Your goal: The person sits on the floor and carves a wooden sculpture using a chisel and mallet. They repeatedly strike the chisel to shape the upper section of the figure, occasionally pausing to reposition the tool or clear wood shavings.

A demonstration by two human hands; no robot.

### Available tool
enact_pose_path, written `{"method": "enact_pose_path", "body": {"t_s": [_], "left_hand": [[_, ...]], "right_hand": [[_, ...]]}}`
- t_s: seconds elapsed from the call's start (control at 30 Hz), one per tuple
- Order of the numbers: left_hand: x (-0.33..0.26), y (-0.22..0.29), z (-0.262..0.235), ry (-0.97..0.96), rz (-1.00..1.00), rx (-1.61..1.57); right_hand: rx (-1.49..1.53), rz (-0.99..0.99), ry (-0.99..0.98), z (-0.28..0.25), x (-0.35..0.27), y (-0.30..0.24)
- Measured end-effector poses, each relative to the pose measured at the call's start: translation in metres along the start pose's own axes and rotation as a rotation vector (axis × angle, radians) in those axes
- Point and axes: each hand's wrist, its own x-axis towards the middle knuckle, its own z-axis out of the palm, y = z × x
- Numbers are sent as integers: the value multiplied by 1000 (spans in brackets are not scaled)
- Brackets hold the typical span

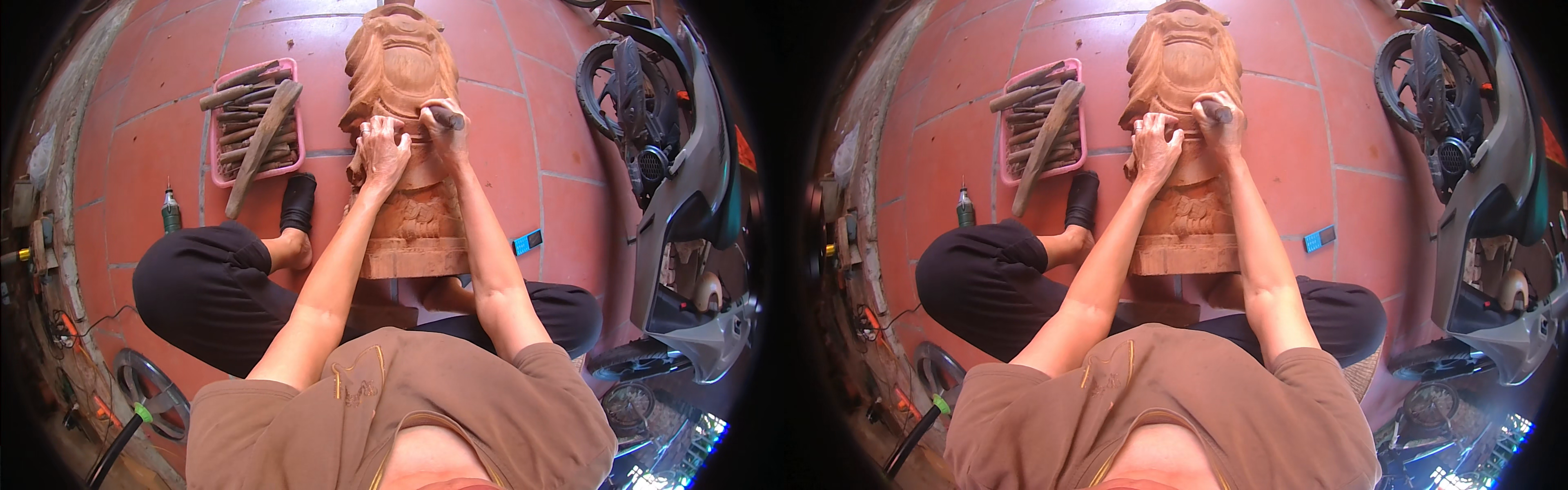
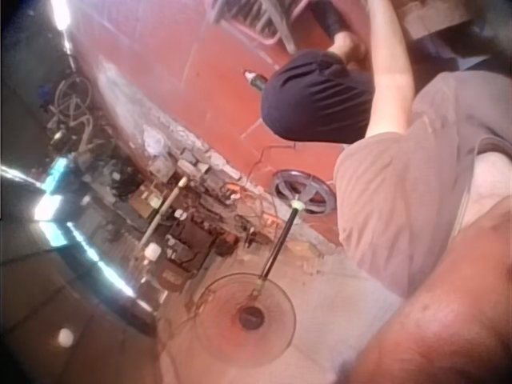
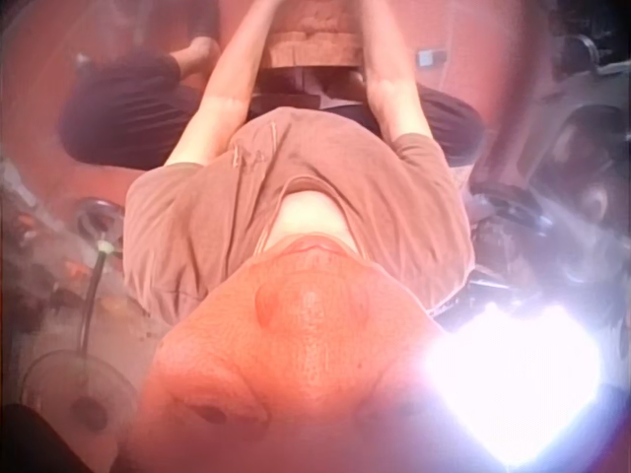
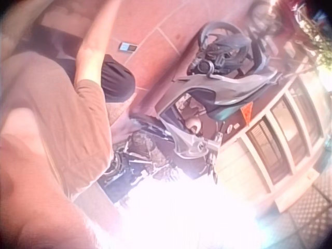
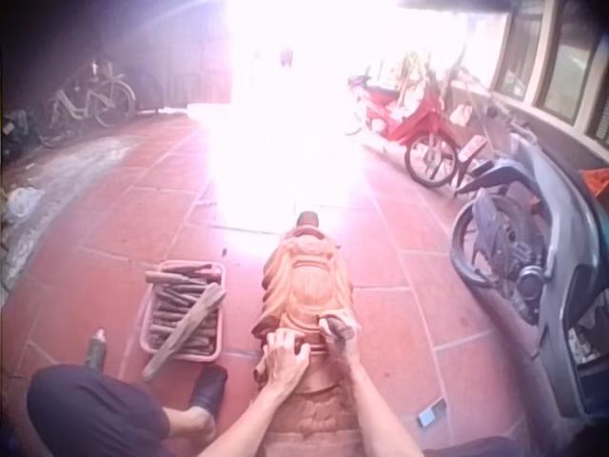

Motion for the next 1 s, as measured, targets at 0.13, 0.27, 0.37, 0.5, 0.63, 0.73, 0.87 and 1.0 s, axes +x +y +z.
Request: {"method": "enact_pose_path", "body": {"t_s": [0.13, 0.27, 0.37, 0.5, 0.63, 0.73, 0.87, 1.0], "left_hand": [[0, -3, 0, 4, -4, 8], [-1, 2, 0, -31, 5, 7], [-1, 0, 1, -4, 6, 7], [0, -2, -1, -15, -12, 18], [1, 2, -3, -30, 0, 4], [-2, 3, 0, -24, 7, -6], [-1, -1, -1, -21, -6, 11], [2, -2, 0, -2, -5, 7]], "right_hand": [[295, 283, -161, -12, 13, 7], [426, 289, -65, -9, 25, 17], [-6, -58, 34, 0, 17, 11], [-18, 14, -76, 0, 3, -6], [345, 365, -121, -11, 16, 5], [211, 178, 12, -2, 17, 9], [-52, 18, 17, 5, 3, -10], [244, 233, -160, -5, 12, -3]]}}
